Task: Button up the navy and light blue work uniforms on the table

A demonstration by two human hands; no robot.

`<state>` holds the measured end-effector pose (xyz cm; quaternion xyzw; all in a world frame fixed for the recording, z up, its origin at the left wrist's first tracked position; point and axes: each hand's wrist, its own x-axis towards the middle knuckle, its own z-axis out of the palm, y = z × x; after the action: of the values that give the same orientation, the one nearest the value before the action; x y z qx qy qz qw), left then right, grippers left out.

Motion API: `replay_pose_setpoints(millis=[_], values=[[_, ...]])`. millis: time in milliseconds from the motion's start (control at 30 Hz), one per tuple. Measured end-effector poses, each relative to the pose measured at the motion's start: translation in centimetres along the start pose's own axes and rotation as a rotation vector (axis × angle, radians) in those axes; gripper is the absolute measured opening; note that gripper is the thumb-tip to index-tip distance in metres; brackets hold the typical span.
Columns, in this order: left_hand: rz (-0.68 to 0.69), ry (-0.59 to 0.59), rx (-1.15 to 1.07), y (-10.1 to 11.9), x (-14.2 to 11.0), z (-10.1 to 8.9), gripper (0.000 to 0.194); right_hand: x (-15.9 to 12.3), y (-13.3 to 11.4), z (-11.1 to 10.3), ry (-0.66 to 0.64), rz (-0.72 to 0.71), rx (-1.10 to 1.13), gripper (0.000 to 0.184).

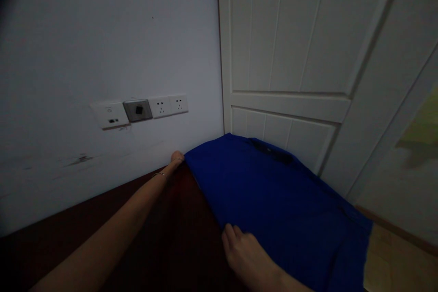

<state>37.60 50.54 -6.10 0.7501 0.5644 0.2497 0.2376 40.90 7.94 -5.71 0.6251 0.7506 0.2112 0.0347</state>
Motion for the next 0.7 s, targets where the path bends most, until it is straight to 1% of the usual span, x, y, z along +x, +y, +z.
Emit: replay_pose_setpoints(millis=[100,167,233,333,433,533,633,700], values=[[0.014,0.004,-0.040,-0.9,-0.2,-1.0,0.022,0.6,0.3,-1.1,-0.129,0.034,0.076,0.025],[0.015,0.025,-0.079,-1.4,-0.7,-1.8,0.029,1.4,0.5,-1.9,-0.175,0.081,0.121,0.018],[-0.003,0.034,-0.122,-1.7,-1.3,-2.7,0.029,2.6,0.5,-2.8,-0.164,0.101,0.153,0.010],[-0.041,0.000,-0.208,-2.2,-2.5,-4.1,0.025,5.3,0.1,-4.1,-0.100,0.066,0.184,0.011],[-0.091,-0.025,-0.299,-3.4,-4.1,-5.8,0.027,8.5,-1.1,-4.9,-0.053,0.024,0.205,0.013],[-0.165,0.006,-0.360,-5.9,-5.9,-8.2,0.026,11.8,-2.9,-5.5,-0.020,-0.025,0.223,0.015],[-0.256,0.071,-0.387,-9.3,-7.7,-11.2,0.026,14.8,-5.2,-5.8,0.022,-0.087,0.245,0.019],[-0.324,0.133,-0.391,-11.8,-9.1,-13.3,0.030,16.6,-6.8,-6.0,0.051,-0.123,0.258,0.022]])
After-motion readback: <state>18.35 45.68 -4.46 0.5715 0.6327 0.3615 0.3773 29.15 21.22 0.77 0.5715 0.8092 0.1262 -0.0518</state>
